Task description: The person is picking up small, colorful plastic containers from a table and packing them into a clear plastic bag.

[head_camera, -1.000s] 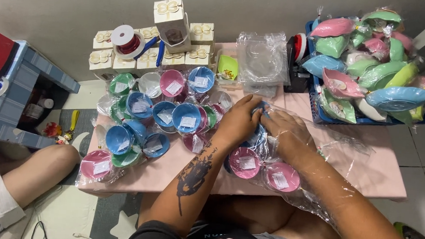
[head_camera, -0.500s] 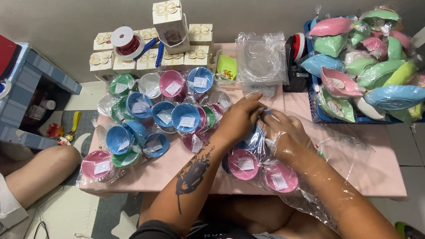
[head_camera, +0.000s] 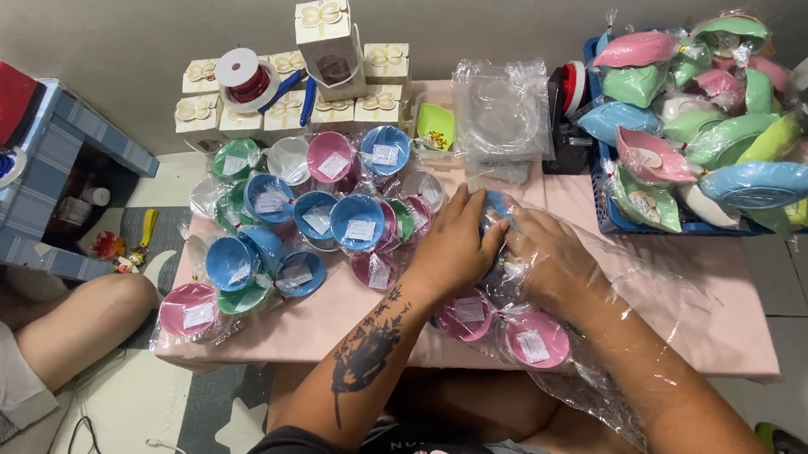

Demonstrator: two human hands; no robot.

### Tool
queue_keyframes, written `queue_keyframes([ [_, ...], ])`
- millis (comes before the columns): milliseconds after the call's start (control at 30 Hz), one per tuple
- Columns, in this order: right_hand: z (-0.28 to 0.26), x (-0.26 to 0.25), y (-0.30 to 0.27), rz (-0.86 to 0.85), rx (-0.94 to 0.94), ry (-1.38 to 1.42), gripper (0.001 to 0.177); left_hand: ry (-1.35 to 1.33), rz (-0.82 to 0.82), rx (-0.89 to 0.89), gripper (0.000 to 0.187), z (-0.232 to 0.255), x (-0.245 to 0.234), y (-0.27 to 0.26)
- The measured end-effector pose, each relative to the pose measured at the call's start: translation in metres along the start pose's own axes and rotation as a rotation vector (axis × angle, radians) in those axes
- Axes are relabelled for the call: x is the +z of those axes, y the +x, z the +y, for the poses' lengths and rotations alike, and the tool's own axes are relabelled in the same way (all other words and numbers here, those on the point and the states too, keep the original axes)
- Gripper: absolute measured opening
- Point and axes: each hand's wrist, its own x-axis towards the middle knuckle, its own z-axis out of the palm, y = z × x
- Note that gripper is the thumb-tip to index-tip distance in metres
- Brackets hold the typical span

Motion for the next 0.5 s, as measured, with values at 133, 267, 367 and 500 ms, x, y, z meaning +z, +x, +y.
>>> queue_keyframes([
  [133,-0.016,-0.017,-0.003,0.077,0.004,0.129,0.046,-0.004,0.006,0.008,0.071,0.0,-0.001,0.0],
  [267,-0.075,-0.103,0.001,0.139,0.142,0.201,0.043,0.026,-0.008,0.019,0.074,-0.012,0.006,0.008],
  [367,-0.067,-0.07,-0.014,0.071,0.235,0.336,0.039,0.027,-0.031,0.01,0.073,-0.008,0.002,0.009],
  [500,-0.046,-0.053,-0.007,0.012,0.134,0.285,0.049,0.012,-0.055,0.022,0.075,-0.001,-0.008,0.006],
])
